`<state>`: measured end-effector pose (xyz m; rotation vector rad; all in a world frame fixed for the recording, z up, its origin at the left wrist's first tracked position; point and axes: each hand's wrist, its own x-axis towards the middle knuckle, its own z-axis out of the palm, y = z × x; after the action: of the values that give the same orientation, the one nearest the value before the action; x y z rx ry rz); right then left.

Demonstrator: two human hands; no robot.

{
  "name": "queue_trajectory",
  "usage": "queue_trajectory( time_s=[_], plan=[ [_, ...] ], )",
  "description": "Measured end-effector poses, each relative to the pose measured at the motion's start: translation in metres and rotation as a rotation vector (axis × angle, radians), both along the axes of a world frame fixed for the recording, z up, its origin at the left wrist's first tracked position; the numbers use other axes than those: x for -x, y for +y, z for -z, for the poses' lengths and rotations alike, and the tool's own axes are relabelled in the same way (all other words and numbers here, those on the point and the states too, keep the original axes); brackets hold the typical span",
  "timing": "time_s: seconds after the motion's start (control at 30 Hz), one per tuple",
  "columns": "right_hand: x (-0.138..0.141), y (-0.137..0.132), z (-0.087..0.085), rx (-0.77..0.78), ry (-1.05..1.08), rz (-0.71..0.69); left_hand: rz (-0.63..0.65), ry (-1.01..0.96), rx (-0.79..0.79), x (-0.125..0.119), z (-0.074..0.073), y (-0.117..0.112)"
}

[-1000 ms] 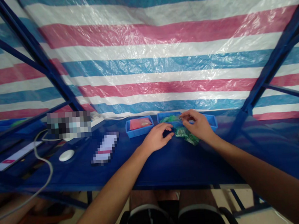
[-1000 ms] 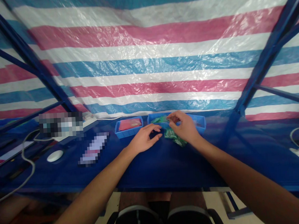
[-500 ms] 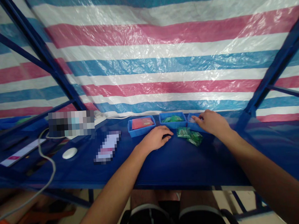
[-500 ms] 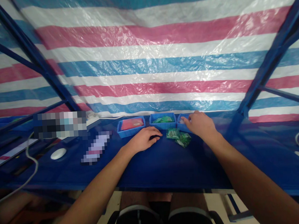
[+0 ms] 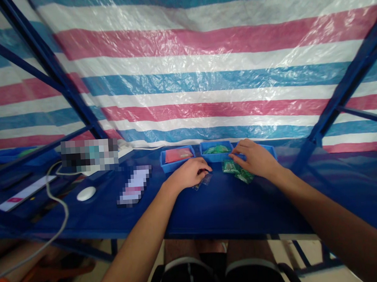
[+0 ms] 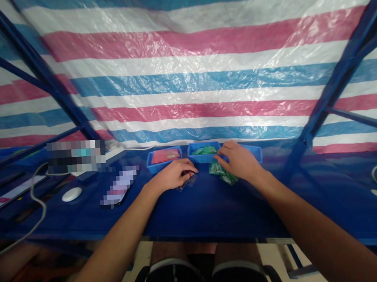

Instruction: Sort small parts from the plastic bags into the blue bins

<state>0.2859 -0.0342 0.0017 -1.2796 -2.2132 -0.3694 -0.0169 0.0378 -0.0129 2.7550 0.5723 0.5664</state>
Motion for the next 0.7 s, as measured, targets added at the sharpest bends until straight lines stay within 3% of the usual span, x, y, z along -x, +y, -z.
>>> queue_trajectory(
  time_s=[0.17, 0.33, 0.53, 0.7],
  plan=[
    [0.009, -0.002, 0.005, 0.029, 0.032, -0.109, -0.027, -0.059, 0.090, -0.013, 0.006, -0.007],
    [0.037, -0.013, 0.017, 0.160, 0.089, -0.332, -0.074, -0.166, 0.194, -0.027, 0.013, -0.013],
    [0.054, -0.012, 0.035, 0.282, 0.114, -0.389, -0.161, -0.237, 0.040, -0.021, 0.008, -0.009],
    [0.046, -0.007, 0.034, 0.335, 0.086, -0.456, -0.190, -0.258, -0.021, -0.021, 0.005, -0.009]
  ],
)
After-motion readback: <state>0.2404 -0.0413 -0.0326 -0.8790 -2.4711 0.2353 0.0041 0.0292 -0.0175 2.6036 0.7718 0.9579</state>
